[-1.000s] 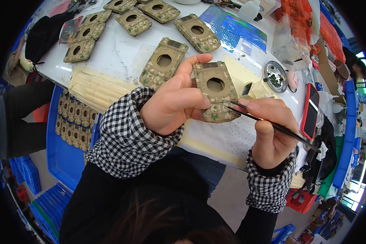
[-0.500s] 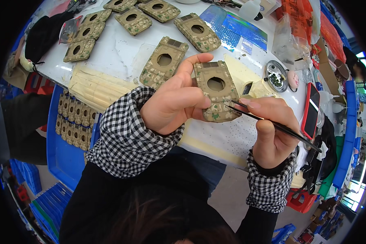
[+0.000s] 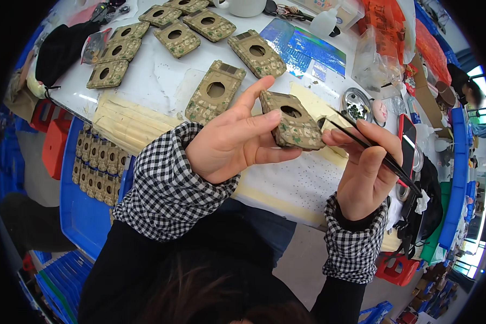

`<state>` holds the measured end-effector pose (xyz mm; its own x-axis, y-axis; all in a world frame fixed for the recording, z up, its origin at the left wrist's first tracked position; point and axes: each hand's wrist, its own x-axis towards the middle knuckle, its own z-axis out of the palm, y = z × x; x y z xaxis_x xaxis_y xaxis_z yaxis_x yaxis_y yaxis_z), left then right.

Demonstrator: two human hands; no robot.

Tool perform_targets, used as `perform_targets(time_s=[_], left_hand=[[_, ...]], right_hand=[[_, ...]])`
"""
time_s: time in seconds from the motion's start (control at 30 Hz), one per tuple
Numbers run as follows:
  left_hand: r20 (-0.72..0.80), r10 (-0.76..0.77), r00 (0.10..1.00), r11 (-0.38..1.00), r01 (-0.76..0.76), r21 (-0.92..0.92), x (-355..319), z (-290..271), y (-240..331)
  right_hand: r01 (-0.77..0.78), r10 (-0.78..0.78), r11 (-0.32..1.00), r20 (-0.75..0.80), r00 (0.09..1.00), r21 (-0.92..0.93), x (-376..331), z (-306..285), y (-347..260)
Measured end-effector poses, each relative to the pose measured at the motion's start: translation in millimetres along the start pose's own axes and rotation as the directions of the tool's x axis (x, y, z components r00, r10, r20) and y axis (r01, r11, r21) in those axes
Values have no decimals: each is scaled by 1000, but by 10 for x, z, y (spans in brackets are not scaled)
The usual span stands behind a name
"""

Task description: Applying detailing or paint to camouflage-patterned toy tank turrets using a fine brush.

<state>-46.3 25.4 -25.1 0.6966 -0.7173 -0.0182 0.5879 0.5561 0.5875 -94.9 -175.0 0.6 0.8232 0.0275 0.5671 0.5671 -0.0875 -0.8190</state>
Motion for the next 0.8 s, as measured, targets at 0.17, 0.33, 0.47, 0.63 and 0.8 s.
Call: perform_targets(time_s=[0.17, 0.33, 0.47, 0.63, 0.8], left_hand=[[-45, -8, 999, 1000, 6, -30, 15, -27, -25], [-78, -24, 997, 999, 22, -26, 26, -35, -29], [-63, -17, 998, 999, 15, -35, 32, -43, -31], [-72, -19, 997, 1000, 18, -13, 59, -42, -46], [-78, -21, 997, 1000, 22, 15, 40, -4, -16]], right_hand=[[-44, 39, 997, -77, 996, -59, 38, 22, -66], [-76, 52, 974, -113, 992, -214, 47, -41, -75], [-70, 26, 963, -166, 986, -261, 78, -135, -67], [-71, -2, 942, -216, 976, -329, 120, -346, -52], [-37, 5, 748, -50, 999, -662, 187, -488, -92]])
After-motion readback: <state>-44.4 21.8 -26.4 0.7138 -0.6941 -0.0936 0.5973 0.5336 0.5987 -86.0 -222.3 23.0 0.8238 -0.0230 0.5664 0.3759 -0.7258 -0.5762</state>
